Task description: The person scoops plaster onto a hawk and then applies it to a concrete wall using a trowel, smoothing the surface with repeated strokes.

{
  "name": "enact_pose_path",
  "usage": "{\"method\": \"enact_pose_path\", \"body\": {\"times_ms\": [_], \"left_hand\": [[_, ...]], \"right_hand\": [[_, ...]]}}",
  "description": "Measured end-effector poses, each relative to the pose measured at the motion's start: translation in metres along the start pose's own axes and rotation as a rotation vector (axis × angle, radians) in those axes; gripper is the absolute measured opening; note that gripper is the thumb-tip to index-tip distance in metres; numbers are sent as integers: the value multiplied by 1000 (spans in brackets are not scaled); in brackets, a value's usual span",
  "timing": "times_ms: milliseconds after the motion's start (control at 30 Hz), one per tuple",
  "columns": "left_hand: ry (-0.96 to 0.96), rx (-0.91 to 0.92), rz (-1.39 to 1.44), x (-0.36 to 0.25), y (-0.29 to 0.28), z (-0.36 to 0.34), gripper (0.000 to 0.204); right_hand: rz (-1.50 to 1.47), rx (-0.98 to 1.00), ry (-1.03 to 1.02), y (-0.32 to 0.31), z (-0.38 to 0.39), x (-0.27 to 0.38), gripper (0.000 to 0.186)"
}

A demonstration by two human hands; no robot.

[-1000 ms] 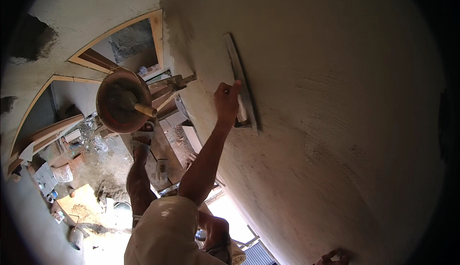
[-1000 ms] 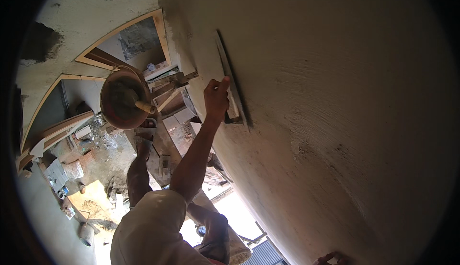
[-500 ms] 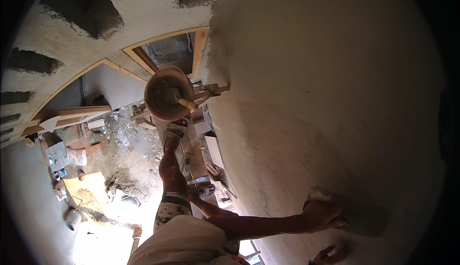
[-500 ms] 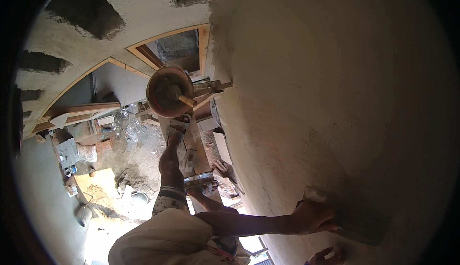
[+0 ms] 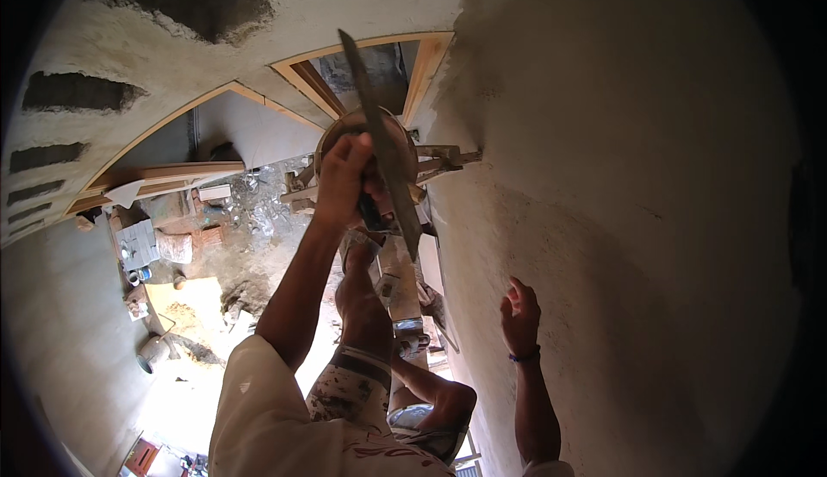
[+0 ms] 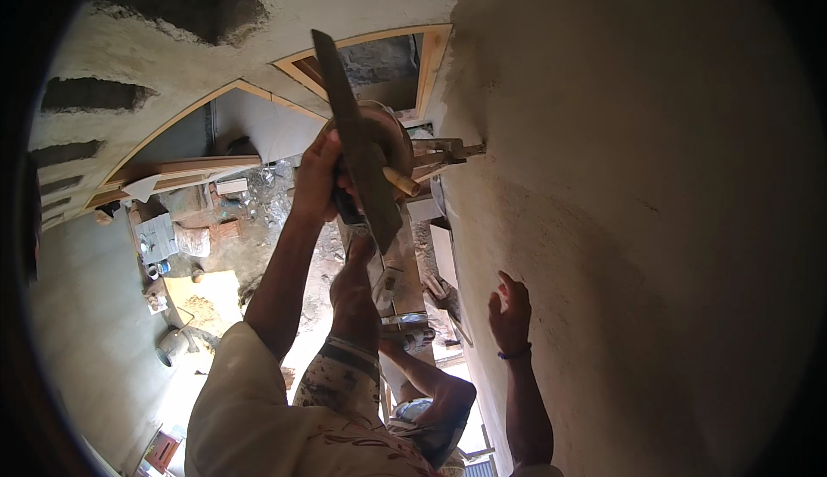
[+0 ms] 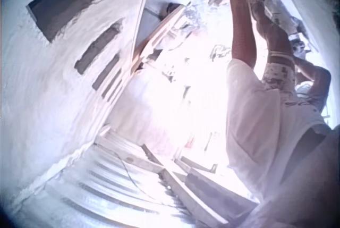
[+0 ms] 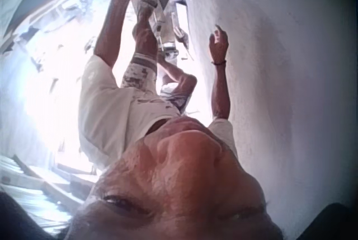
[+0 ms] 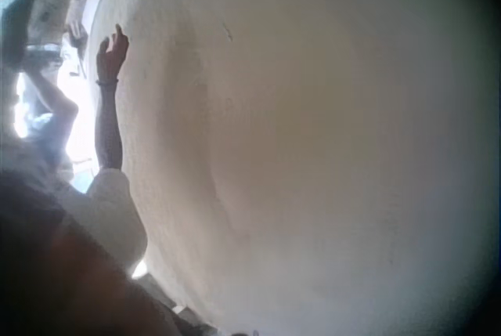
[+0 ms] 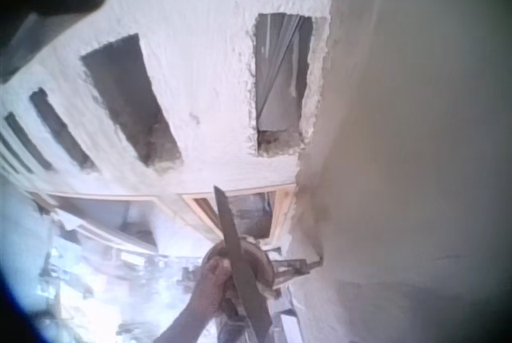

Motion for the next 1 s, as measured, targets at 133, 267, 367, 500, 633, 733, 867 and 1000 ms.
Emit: {"method": "enact_pose_path", "body": {"times_ms": [133,267,367,500,633,733,867,1000], "left_hand": [[48,-8,103,2,-96,-30,33],[-29,5,129,24,-144,-49,34],[-46,-163,131,47,-184,-59,35],[-88,-126,300,70,-245,-66,45],[-131,62,503,102,-269,-74,43],[-133,80,554,119,-277,-77,43],[-131,103,645,136,-297,-72,46],[-81,110,643,145,-313,-73,48]], "right_hand": [[118,54,-309,102,-112,44,47],[361,30,-355,172,-172,77,52],[371,312,-98,215,-191,74,49],[434,219,-382,244,-206,83,33],[521,311,-365,274,-226,79,29],[509,348,-488,259,-229,92,24],[647,174,-636,213,-233,111,12],[765,79,-641,210,-255,133,6]]}}
Point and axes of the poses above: each hand's wrist, its own z-axis away from the middle knuckle, its own y-axis out of the palm, x = y × z, the point moved 3 cm from there along -z, towards the middle knuckle, and after that the axes turned 7 degrees about y, right-handed, at the moved point
